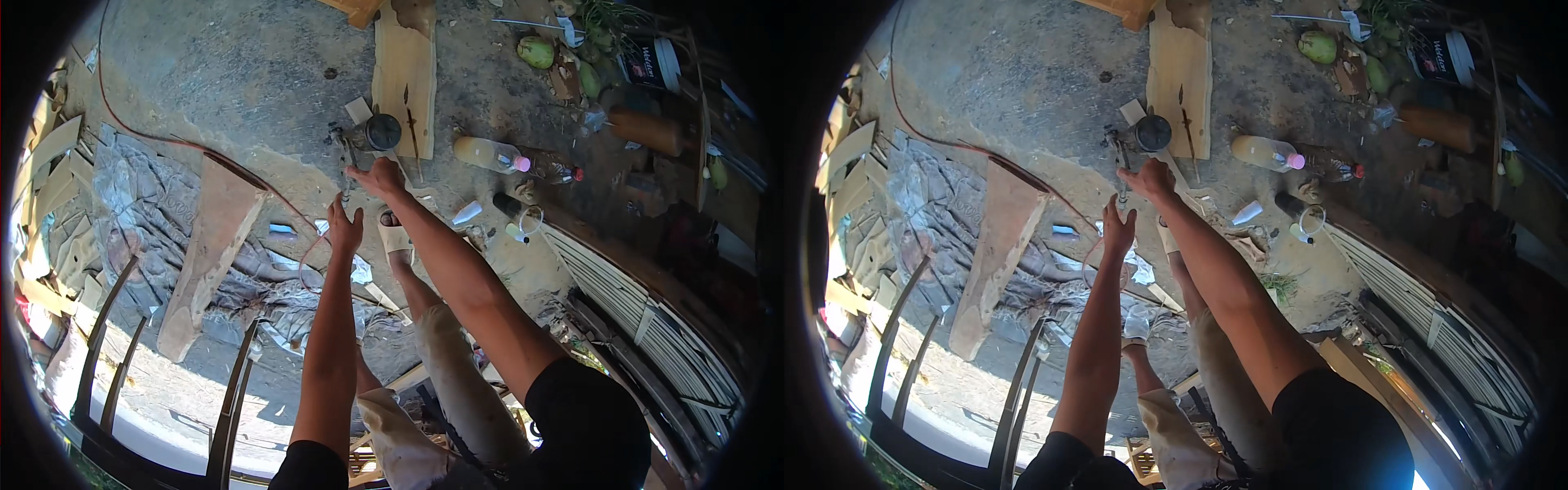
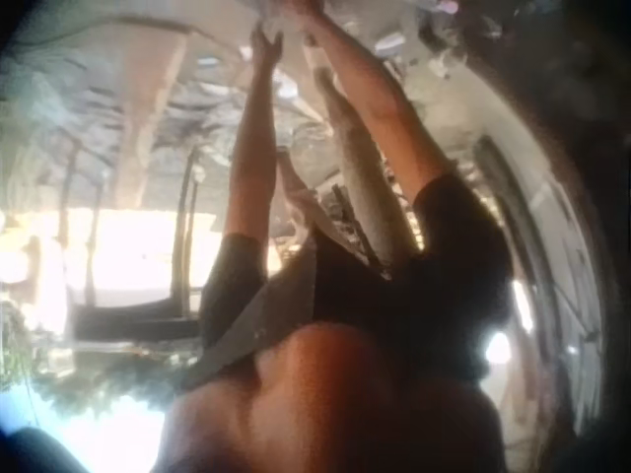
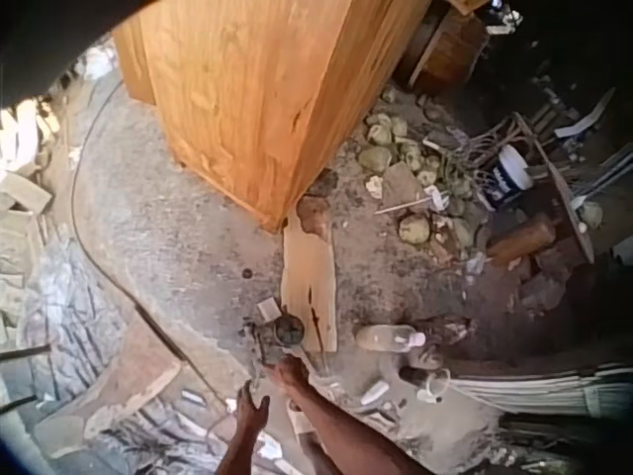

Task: The person mixes a dark liquid in a small container by pouring from a bottle and stirring, then applies the mixture to the edges of a wooden frame using a tool.

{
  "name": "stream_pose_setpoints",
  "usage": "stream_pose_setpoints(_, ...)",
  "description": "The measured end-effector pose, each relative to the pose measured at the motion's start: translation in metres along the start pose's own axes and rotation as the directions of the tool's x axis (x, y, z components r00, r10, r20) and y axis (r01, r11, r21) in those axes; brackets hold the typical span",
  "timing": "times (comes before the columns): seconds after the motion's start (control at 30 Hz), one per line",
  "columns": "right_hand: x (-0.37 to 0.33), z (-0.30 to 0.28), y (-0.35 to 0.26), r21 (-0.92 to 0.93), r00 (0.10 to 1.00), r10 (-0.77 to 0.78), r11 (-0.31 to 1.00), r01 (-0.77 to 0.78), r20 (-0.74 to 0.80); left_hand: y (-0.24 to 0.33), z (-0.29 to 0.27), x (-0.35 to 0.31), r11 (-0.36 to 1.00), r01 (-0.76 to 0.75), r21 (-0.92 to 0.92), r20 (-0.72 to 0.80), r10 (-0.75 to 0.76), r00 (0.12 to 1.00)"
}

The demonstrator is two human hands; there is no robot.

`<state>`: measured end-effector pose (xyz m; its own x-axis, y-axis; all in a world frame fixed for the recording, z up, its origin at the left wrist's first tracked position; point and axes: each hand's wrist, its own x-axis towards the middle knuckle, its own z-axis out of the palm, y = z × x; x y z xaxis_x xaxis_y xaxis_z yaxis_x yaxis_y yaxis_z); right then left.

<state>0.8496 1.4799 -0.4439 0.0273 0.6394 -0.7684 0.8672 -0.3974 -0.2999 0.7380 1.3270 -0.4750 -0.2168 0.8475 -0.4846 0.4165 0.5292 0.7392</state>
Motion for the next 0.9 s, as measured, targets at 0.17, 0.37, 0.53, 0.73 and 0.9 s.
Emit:
stream_pose_setpoints(0.17,0.005,0.038,-0.008,0.079,0.979,-0.136,0.986,0.149,-0.155,-0.021,0.019,0.043,0.996,0.072,0.058,0.04,-0.074,0.996)
stream_pose_setpoints(0.37,0.012,0.047,-0.001,0.114,0.905,-0.185,0.963,0.245,-0.383,-0.031,0.028,0.048,0.997,0.006,0.077,0.034,-0.009,0.999)
stream_pose_setpoints(0.53,-0.037,0.023,0.004,0.108,0.759,-0.38,0.857,0.504,-0.529,-0.014,0.011,0.017,0.971,-0.151,-0.185,0.006,0.155,0.988)
stream_pose_setpoints(0.73,-0.102,-0.043,0.0,0.048,0.745,-0.427,0.852,0.521,-0.513,0.023,0.007,-0.019,0.938,0.056,-0.342,0.253,0.034,0.967)
stream_pose_setpoints(0.9,-0.136,-0.089,-0.002,0.084,0.768,-0.347,0.884,0.459,-0.538,0.063,0.007,-0.049,0.948,-0.118,-0.297,0.128,0.162,0.978)
